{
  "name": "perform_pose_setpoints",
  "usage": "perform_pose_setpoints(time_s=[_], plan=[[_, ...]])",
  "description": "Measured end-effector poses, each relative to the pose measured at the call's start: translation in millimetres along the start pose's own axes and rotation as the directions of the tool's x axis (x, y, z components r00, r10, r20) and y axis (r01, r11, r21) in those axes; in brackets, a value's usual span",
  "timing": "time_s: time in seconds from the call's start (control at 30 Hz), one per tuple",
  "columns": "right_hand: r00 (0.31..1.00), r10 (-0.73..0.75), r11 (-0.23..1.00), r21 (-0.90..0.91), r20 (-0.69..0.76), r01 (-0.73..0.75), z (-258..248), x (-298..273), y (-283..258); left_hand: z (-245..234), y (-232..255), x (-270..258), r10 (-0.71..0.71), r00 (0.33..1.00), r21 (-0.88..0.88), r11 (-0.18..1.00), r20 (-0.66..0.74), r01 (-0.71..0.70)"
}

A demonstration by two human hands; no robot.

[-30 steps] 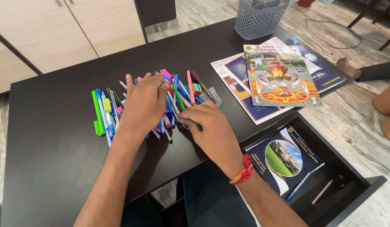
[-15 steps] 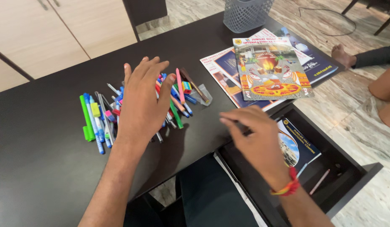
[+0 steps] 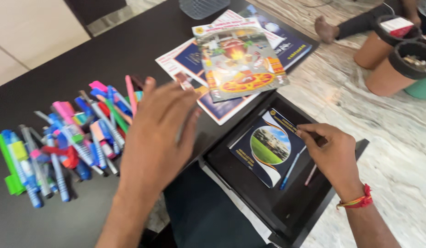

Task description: The person repeatedly picks up pens, markers, and pencils from a desk and places them into an open drawer. They handle the items one at a time, occasionally adjusting the pile on the desk before continuing to transfer them into the drawer.

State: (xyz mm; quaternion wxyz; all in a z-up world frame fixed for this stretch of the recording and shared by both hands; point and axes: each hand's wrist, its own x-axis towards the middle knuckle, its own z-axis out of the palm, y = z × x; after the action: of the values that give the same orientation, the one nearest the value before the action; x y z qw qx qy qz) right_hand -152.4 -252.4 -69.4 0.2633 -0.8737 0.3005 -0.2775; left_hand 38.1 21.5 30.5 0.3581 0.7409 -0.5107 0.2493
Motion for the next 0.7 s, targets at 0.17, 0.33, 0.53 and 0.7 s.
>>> perform_pose_setpoints(time_s=[0.17,0.33,0.53,0.7], plan=[[0.993,0.093,0.994,-0.072,0.072,-0.088,4,-3,68,64,32,-26,0.193,0.977,-0.134,0.974,0.086,-0.181],[0.967,0.14,0.988,-0.095,0.211,-0.122,24,-8,116,135,62,-75,0.291,0.909,-0.273,0.939,0.3,-0.21],[0.97,0.123,0.992,-0.053,0.21,-0.115,38,-16,133,206,73,-123,0.187,0.862,-0.266,0.962,0.472,-0.063],[0.97,0.15,0.977,-0.178,0.192,-0.116,43,-14,124,242,77,-130,0.018,0.784,-0.342,0.906,0.621,0.25]])
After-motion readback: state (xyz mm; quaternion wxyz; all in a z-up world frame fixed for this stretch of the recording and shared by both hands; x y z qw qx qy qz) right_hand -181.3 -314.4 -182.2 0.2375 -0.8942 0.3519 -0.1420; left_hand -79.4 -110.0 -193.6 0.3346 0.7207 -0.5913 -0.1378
